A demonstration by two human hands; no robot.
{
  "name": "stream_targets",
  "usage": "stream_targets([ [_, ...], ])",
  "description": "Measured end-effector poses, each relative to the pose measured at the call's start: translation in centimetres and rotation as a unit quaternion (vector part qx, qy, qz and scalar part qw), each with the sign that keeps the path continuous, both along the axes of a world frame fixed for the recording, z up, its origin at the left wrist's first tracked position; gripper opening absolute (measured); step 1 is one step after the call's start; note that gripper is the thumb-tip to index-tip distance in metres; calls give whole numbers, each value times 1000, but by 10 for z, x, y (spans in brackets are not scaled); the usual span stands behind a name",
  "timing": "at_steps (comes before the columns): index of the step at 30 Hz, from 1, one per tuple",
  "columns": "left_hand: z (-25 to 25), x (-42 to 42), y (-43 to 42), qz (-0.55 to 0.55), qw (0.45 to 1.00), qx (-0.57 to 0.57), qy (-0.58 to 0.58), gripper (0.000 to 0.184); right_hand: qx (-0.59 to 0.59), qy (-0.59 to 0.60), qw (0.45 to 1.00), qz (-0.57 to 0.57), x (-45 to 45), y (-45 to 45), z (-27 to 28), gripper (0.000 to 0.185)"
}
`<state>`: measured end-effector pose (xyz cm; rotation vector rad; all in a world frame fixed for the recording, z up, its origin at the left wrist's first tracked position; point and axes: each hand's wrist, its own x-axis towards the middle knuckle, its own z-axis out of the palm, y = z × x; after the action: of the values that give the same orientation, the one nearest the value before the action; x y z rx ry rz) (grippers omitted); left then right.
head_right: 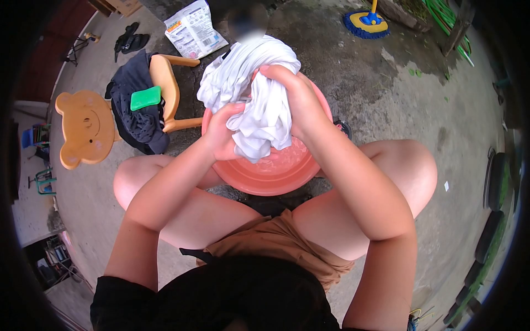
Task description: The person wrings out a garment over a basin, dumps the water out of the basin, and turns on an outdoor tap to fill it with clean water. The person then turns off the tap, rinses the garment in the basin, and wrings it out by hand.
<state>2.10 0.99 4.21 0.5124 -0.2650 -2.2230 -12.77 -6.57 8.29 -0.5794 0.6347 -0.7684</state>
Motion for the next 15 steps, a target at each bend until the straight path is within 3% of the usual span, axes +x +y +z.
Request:
stream_targets([
  [2,0,2,2,-11,999,-43,27,54,-11,7,1000,16,-2,-1,-4,24],
  [5,-22,2,6,-27,998,-48,-34,58,-87,78,993,-21,3,4,-10,27],
  [8,-5,-8,7,-80,991,-81,-69,52,-224,164,960,-45,10,8,-16,32],
  [9,-1,-13,8,-75,991,-63,-88,41,-263,193,944,-47,12,7,-20,40],
  [10,2,-14,6,-92,976,-73,-183,39,-290,237,925,-65,15,7,-27,41],
  [12,7,-17,1,-122,918,-90,-365,36,-340,322,878,-98,20,9,-36,45],
  [13,8,-21,-1,-94,856,-148,-487,35,-327,333,880,-83,19,12,-31,48],
  [15,-29,-22,-6,101,705,-352,-607,34,-333,306,885,-111,22,13,-42,46],
])
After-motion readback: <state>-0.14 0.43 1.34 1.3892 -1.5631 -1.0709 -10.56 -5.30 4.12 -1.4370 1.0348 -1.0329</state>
